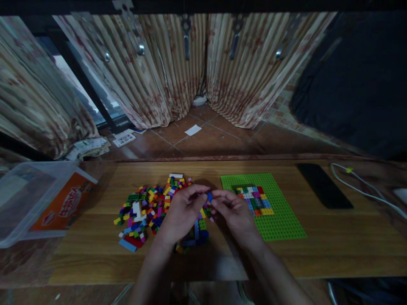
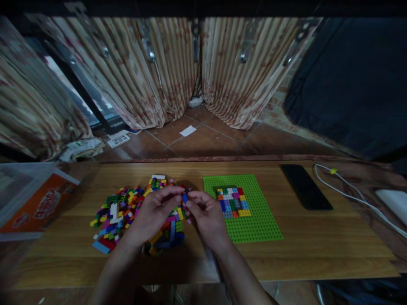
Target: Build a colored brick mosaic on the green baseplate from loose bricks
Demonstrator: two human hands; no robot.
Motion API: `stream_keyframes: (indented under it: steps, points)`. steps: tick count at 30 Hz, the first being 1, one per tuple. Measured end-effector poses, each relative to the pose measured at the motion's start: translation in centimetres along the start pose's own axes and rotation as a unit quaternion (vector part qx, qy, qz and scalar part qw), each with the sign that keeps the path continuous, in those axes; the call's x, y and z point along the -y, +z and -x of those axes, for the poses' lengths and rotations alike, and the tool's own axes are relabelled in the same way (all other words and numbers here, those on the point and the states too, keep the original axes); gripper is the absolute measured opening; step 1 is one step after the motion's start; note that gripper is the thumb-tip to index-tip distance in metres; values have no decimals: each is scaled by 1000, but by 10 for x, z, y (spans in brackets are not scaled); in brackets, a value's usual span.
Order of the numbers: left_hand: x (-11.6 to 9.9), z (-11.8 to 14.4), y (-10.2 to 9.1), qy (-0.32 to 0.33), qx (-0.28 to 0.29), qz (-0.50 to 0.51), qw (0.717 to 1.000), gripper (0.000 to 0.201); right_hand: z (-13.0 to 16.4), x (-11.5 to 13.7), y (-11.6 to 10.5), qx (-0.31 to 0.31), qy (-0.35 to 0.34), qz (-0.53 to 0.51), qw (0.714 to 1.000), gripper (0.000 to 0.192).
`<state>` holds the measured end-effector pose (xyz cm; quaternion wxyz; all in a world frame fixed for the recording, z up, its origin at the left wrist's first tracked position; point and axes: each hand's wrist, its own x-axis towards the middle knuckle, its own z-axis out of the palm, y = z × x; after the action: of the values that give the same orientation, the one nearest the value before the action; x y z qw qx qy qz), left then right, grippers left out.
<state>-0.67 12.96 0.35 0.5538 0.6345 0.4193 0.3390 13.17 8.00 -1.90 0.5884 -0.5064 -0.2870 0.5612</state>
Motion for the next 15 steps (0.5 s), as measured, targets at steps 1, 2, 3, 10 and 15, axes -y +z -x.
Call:
stream_keyframes:
  steps: [1,2,3,10,15]
  points:
    - [1,0,0,1,2,-2,1000,23,0,0,0,-1,-10,14,1000,33]
    - [1,-1,-1,4,-1,-3,1000,22,1,-1,0,-1,-20,33,999,31]
    - [1,-1,-3,7,-14,-3,1000,22,1,-1,-2,-3,-33,61,998,28]
    - [0,-6,-29,3,-299,41,953,16,6,-4,-13,-15,-141,457,878,17]
    - [-4,-5,-32,9,-352,102,930,13,8,-10,-14,20,-145,499,854,18]
